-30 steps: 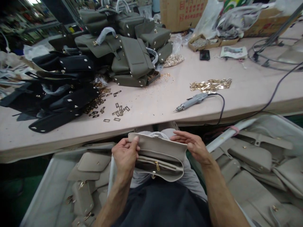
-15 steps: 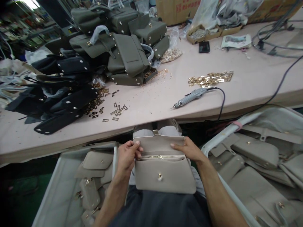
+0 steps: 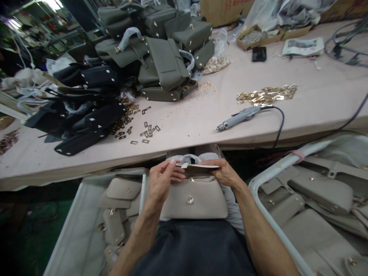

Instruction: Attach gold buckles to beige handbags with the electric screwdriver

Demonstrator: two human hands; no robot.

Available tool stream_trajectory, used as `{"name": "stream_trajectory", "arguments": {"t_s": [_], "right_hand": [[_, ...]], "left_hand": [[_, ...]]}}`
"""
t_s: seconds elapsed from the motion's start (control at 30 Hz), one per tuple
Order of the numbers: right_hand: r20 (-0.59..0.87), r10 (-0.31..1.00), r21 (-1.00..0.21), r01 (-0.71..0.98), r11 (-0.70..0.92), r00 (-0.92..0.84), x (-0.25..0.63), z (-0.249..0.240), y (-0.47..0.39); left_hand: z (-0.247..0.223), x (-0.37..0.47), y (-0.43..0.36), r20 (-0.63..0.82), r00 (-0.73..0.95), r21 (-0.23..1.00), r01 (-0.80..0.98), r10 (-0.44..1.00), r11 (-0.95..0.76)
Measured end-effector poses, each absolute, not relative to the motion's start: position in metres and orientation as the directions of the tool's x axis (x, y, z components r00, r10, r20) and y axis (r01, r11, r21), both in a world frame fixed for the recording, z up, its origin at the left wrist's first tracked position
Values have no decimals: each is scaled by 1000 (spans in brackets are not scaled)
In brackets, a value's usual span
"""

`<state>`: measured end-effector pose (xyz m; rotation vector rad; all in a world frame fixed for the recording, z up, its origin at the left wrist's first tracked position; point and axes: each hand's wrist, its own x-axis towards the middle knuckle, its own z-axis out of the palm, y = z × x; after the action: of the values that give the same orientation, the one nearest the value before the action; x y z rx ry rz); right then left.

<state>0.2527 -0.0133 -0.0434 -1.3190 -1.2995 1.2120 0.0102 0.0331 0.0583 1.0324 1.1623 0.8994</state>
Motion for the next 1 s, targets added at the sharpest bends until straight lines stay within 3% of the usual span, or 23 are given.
{"name": "stream_trajectory", "arguments": {"t_s": [0.17,0.33,0.6,0.73,0.83,0.9,1.0], "right_hand": [[0,998,-988,156,10,-68,248,-29,-7],[-4,998,-980,199,8,-60,241,-30,-6],[-33,999,-973,231,-23,-41,239,-58,-9],[-87,996,-981,176,-83,-17,244,-62,-12],[-113,993,-984,145,-107,-31,245,-60,-10],[-125,991,-983,140,-117,-50,244,-55,-8],[-147,986,-981,141,-135,-78,242,-41,-4]], "left_hand": [[53,18,30,-332,381,868,-233,863,437],[29,24,27,-183,304,913,-300,935,277],[32,28,15,-37,94,993,-110,995,47],[42,-1,31,75,-200,997,-5,977,-77],[47,-27,51,95,-358,992,116,929,-57],[51,-36,58,25,-315,991,134,949,18],[58,-28,52,-93,-116,987,122,989,107]]}}
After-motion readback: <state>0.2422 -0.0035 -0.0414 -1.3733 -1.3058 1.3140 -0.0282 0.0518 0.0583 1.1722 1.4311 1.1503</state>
